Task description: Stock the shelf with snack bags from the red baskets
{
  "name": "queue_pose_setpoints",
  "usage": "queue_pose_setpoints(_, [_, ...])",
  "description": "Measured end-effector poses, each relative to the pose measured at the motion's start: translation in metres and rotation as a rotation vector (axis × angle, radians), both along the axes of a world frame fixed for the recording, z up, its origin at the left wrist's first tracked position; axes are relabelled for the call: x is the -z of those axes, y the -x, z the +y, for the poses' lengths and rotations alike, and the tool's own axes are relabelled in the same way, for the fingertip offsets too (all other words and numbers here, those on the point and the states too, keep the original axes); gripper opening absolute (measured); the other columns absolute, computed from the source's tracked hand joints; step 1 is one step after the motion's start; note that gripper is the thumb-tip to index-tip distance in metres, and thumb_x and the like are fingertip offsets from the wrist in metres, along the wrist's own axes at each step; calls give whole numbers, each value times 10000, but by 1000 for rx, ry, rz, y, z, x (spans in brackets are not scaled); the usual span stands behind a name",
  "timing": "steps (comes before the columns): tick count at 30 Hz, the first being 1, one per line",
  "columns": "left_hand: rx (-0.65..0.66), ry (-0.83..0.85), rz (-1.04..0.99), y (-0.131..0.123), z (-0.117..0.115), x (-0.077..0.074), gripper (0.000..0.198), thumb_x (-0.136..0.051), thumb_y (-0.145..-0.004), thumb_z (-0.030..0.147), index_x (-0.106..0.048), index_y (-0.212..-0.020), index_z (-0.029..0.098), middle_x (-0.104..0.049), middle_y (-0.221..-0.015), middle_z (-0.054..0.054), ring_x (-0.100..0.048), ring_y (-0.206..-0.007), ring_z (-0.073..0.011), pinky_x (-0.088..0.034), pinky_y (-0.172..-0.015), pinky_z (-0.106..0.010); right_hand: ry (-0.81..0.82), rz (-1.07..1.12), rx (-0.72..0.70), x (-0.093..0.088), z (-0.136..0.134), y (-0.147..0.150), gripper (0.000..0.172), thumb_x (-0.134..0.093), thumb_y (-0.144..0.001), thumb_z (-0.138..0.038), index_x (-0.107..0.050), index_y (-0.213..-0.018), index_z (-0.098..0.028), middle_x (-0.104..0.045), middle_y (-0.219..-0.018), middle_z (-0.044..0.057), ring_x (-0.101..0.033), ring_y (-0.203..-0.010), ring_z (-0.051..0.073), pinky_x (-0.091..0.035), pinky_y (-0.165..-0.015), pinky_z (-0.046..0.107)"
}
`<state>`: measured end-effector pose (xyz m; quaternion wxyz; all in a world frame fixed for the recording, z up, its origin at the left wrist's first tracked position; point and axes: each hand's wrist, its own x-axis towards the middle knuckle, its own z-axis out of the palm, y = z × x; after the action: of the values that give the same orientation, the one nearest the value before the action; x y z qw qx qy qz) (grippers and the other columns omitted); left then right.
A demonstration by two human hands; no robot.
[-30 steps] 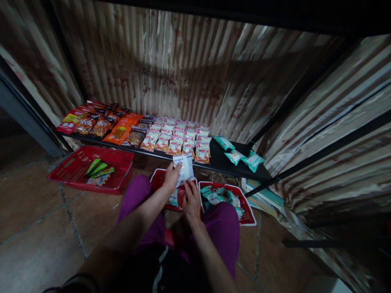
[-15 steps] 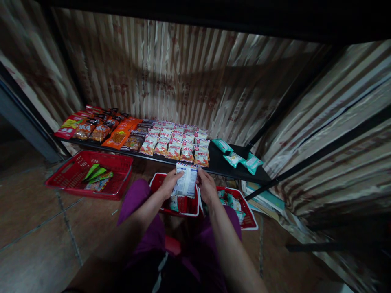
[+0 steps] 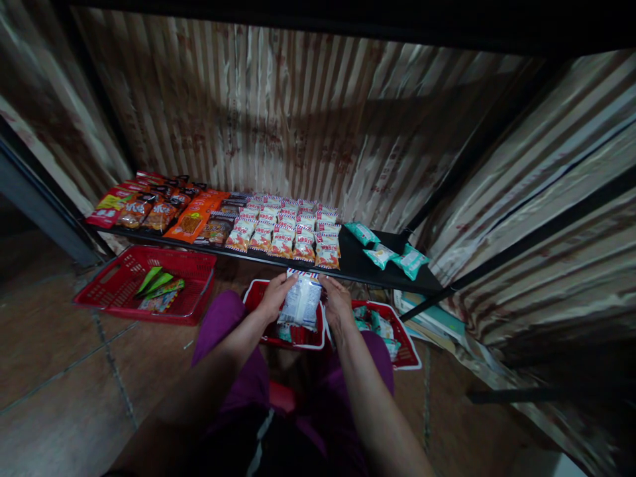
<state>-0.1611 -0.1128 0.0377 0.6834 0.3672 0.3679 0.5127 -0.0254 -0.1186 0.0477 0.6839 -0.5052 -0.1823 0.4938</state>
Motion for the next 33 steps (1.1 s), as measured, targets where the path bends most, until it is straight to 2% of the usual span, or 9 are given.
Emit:
queue_pose_setpoints(6, [-114, 60, 21, -7, 2, 0, 405, -761, -550, 492, -672, -721, 136, -606, -567, 10, -507, -487, -97, -389, -521, -224, -12, -14, -2, 1, -2, 3, 255, -824, -446, -253, -691, -646, -166, -685, -581, -28, -580, -492, 102, -462, -503, 213])
queue_pose_setpoints(12, [-141, 53, -11, -7, 1, -3, 350, -753, -572, 456, -681, -712, 144, -612, -590, -1, -517, -509, -103, -399, -545, -232, -18, -9, 54, 1, 0, 6, 256, -816, -437, -252, -676, -638, -176, -681, -569, -40, -579, -478, 101, -461, -483, 208])
queue_pose_setpoints(15, [-96, 45, 0, -5, 1, -4, 361, -743, -582, 473, -685, -740, 154, -638, -651, -12, -548, -573, -116, -413, -586, -234, -7, -7, 75, 1, 3, 5, 280, -824, -423, -250, -668, -642, -174, -685, -577, -38, -589, -483, 107, -473, -484, 214])
queue_pose_setpoints(19, [35, 34, 62, 3, -3, -4, 395, -720, -620, 495, -694, -853, 177, -682, -813, -28, -570, -673, -119, -409, -613, -214, 26, -17, 121, 2, 9, -1, 294, -830, -431, -265, -645, -642, -175, -658, -528, -51, -579, -460, 111, -467, -455, 219])
queue_pose_setpoints(23, [161, 64, 122, 9, -11, 0, 423, -721, -633, 484, -691, -924, 179, -690, -869, -36, -586, -705, -125, -410, -625, -210, 61, -32, 166, 1, 14, -9, 281, -828, -455, -259, -622, -630, -183, -636, -500, -56, -580, -470, 120, -471, -457, 227])
queue_pose_setpoints(26, [227, 55, 80, 9, -15, 6, 467, -752, -616, 455, -678, -979, 171, -697, -893, -51, -612, -748, -153, -433, -678, -243, 75, -40, 187, -1, 17, -11, 278, -826, -458, -243, -607, -620, -191, -628, -492, -61, -567, -464, 116, -470, -458, 227])
queue_pose_setpoints(29, [222, 49, 24, 5, -17, 12, 482, -779, -590, 446, -679, -946, 137, -704, -853, -70, -623, -730, -170, -448, -714, -279, 79, -48, 176, -3, 19, -11, 265, -816, -468, -246, -597, -607, -195, -615, -476, -65, -551, -449, 114, -465, -451, 227])
queue_pose_setpoints(33, [122, 52, 44, 3, -14, 18, 454, -781, -584, 436, -684, -899, 123, -704, -794, -64, -624, -702, -174, -452, -702, -286, 51, -58, 99, -2, 18, -10, 240, -789, -511, -304, -629, -642, -183, -627, -514, -54, -567, -478, 111, -458, -464, 216])
